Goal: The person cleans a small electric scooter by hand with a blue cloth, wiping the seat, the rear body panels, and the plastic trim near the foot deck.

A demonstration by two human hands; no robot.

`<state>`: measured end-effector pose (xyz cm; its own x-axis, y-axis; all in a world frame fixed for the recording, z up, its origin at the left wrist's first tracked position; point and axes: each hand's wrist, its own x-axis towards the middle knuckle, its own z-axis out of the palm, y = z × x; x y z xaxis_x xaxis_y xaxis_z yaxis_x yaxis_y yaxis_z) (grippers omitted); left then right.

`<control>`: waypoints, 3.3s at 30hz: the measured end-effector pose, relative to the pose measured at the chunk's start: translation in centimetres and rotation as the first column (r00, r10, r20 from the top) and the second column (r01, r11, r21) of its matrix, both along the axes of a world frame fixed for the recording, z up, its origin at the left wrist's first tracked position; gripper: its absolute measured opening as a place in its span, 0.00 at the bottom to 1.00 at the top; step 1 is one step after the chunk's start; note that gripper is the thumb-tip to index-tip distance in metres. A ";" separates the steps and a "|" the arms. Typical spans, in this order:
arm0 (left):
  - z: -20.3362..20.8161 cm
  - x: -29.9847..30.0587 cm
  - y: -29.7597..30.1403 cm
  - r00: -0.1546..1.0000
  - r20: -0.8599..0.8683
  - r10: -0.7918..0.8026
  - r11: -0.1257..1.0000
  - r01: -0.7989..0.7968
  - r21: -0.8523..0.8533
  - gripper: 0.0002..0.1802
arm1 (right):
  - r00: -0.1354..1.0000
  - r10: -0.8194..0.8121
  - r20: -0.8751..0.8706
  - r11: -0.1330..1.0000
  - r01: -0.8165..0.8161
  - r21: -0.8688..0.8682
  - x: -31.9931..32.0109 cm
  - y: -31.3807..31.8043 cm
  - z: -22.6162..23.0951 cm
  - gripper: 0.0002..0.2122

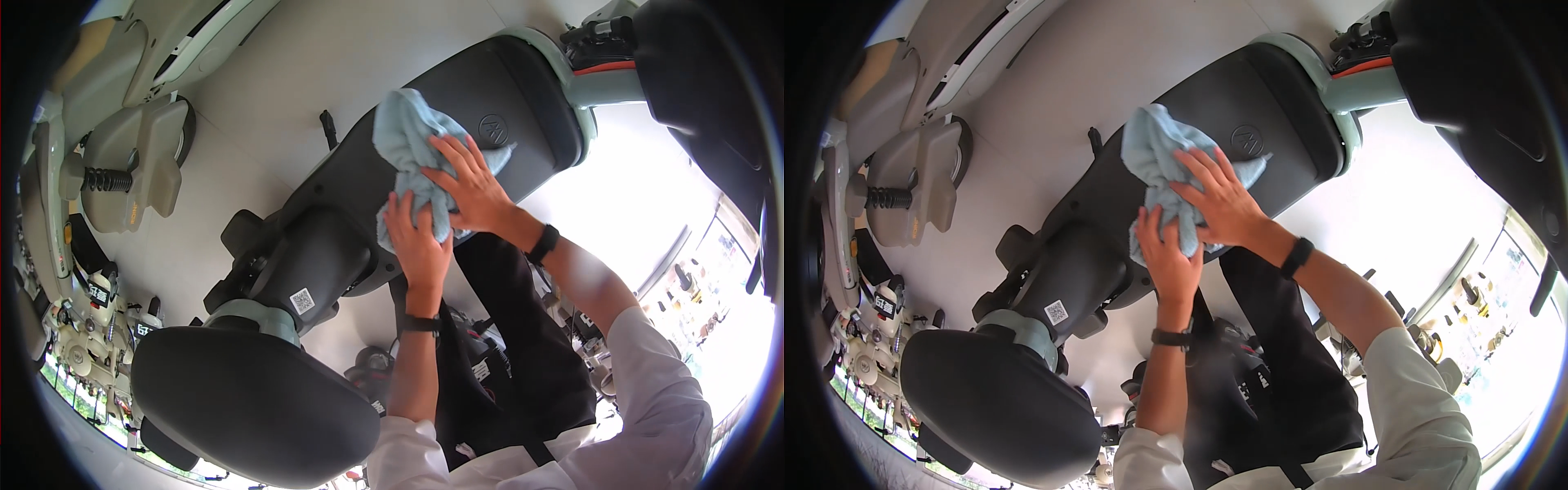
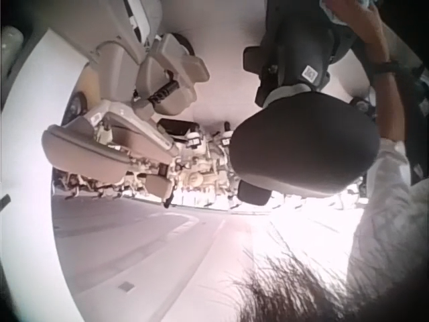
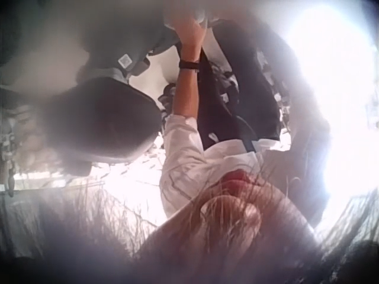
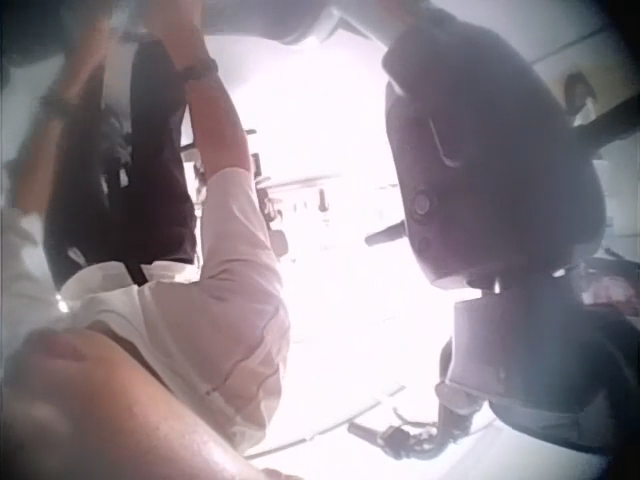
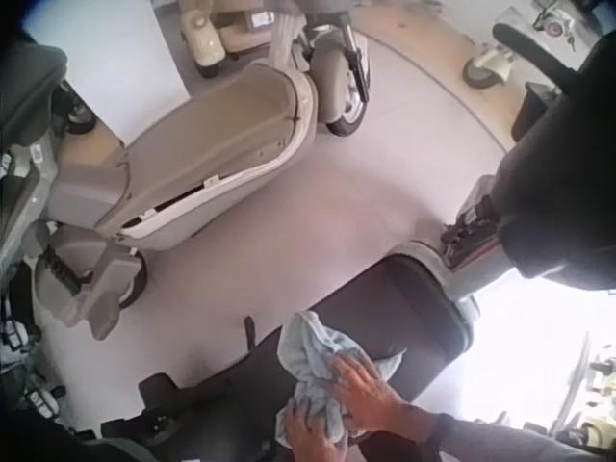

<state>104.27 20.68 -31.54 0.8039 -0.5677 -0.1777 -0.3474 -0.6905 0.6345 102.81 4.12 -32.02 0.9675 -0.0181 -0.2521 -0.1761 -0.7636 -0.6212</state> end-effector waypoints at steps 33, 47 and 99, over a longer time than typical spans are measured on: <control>0.9 -1.3 -2.2 0.958 -0.210 -0.196 0.980 0.196 -0.022 0.42 | 0.989 -0.149 -0.007 0.985 0.147 -0.090 -7.1 -1.9 0.3 0.32; -2.0 11.5 -1.1 0.991 0.025 0.135 0.987 -0.136 0.080 0.40 | 0.990 -0.027 0.138 0.999 0.031 -0.025 12.1 1.2 -4.1 0.33; -0.3 4.0 -5.5 0.992 -0.087 -0.088 0.996 0.089 0.004 0.39 | 0.964 -0.267 -0.009 0.955 0.263 -0.137 -1.5 -2.3 -0.8 0.33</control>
